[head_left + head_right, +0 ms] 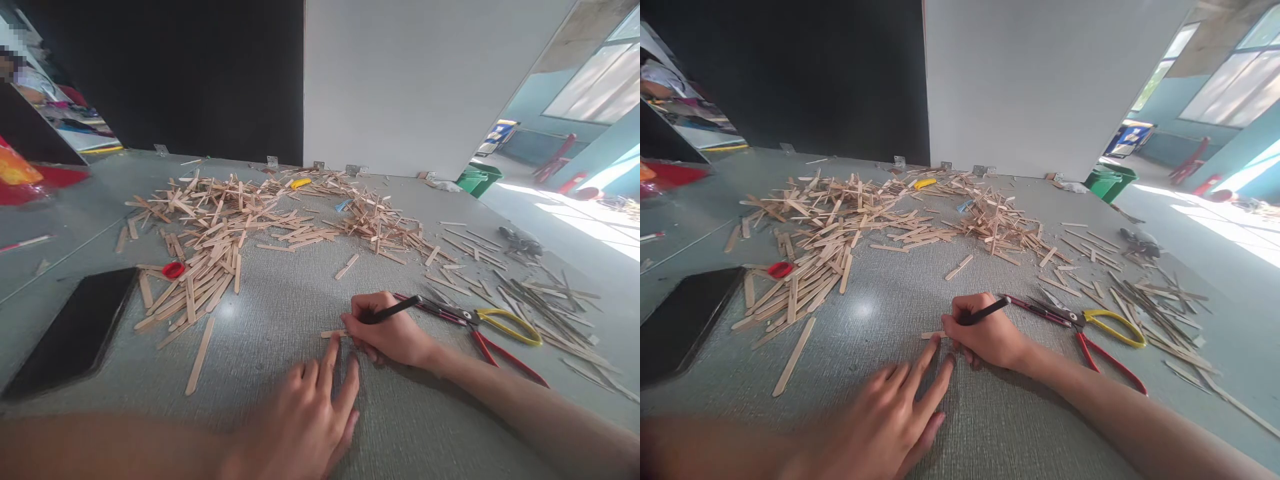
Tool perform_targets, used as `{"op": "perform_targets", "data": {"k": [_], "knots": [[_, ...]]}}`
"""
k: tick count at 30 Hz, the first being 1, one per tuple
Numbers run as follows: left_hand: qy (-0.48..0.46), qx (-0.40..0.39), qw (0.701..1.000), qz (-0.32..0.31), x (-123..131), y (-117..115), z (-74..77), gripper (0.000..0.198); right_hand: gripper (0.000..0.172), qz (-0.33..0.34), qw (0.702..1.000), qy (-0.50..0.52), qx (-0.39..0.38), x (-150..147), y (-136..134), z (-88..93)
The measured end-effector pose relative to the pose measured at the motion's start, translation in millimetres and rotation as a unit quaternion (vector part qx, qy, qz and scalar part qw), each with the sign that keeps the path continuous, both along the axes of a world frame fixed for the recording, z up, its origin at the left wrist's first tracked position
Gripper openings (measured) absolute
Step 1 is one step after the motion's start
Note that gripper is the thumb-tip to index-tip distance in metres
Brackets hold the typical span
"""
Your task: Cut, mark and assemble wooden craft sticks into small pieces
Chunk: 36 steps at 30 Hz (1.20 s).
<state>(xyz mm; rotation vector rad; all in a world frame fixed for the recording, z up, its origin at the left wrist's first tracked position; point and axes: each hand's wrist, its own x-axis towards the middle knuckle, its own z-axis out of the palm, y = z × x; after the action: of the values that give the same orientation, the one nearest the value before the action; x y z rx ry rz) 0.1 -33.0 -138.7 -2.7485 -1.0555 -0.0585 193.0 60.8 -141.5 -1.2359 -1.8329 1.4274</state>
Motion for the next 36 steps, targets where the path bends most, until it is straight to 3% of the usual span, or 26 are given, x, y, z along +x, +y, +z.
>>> {"op": "perform_targets", "data": {"k": [8,13,20,24,30,36], "knots": [[-0.014,0.020,1.000,0.002,-1,1,-1.7,0.048,0.035,-0.001,1.000,0.021,-0.015,1,1,-0.5],[-0.040,0.055,0.998,-0.008,-4,3,-3.0,0.052,0.041,-0.063,0.988,0.117,-0.079,3,9,4.8],[-0.038,0.056,0.997,-0.022,-7,5,-3.5,0.051,0.039,-0.089,0.976,0.166,-0.114,5,16,2.5],[-0.051,0.023,0.998,-0.037,-8,8,-5.1,0.050,0.038,-0.088,0.972,0.179,-0.122,6,16,-0.4],[-0.078,-0.104,0.991,-0.035,-10,18,-1.3,0.060,0.038,-0.083,0.970,0.195,-0.119,6,16,0.7],[-0.068,-0.111,0.991,-0.017,-11,16,-0.2,0.056,0.040,-0.073,0.970,0.200,-0.117,6,16,0.5]]}}
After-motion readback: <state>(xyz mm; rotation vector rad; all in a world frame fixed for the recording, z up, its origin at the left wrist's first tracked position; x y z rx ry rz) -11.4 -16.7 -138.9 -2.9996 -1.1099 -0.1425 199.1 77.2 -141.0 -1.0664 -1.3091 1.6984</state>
